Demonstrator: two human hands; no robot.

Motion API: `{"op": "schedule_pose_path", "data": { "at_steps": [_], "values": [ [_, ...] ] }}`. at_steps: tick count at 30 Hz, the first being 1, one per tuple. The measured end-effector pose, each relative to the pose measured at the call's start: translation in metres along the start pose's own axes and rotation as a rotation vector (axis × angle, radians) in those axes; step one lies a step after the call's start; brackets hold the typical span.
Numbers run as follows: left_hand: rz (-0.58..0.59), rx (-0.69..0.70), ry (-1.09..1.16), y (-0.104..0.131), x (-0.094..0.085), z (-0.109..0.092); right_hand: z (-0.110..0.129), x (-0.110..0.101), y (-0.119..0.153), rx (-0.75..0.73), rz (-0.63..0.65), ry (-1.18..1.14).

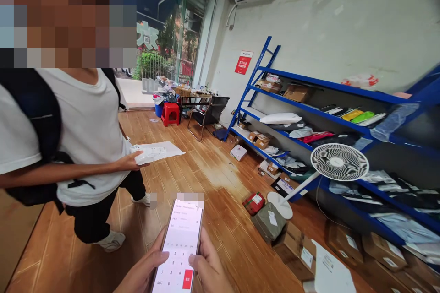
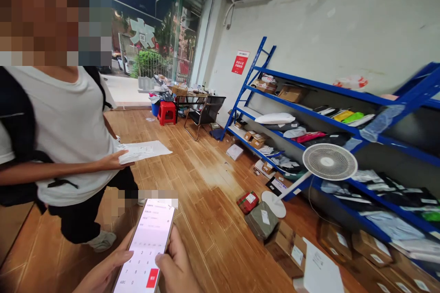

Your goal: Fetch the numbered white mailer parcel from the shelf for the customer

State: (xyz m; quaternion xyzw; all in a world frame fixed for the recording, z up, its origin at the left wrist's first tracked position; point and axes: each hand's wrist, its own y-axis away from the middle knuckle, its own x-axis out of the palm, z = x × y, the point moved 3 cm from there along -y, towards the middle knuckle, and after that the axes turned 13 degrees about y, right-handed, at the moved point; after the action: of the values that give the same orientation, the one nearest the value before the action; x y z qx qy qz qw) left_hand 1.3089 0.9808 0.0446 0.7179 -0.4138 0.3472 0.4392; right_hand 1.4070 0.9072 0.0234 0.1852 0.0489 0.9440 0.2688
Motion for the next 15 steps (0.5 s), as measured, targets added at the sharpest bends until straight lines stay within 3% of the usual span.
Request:
{"op": "schedule_pose_path", "data": {
  "at_steps": [6, 12, 15],
  "values": [
    [-0.037, 0.025, 0.018, 0.0014, -0.0005, -0.0008, -0.0003, -0.0013, -0.0006, -0.019, 0.039, 0.024],
    [0.079, 0.017, 0.085, -0.0042, -0.0027, -0.0004, -0.0013, 0.0008, -0.0021, -0.039, 0.061, -0.01],
    [0.077, -0.031, 0.074, -0.0024, -0.0069, 0.0015, -0.0043, 0.0011, -0.0022, -0.028, 0.078, -0.046]
  ]
}}
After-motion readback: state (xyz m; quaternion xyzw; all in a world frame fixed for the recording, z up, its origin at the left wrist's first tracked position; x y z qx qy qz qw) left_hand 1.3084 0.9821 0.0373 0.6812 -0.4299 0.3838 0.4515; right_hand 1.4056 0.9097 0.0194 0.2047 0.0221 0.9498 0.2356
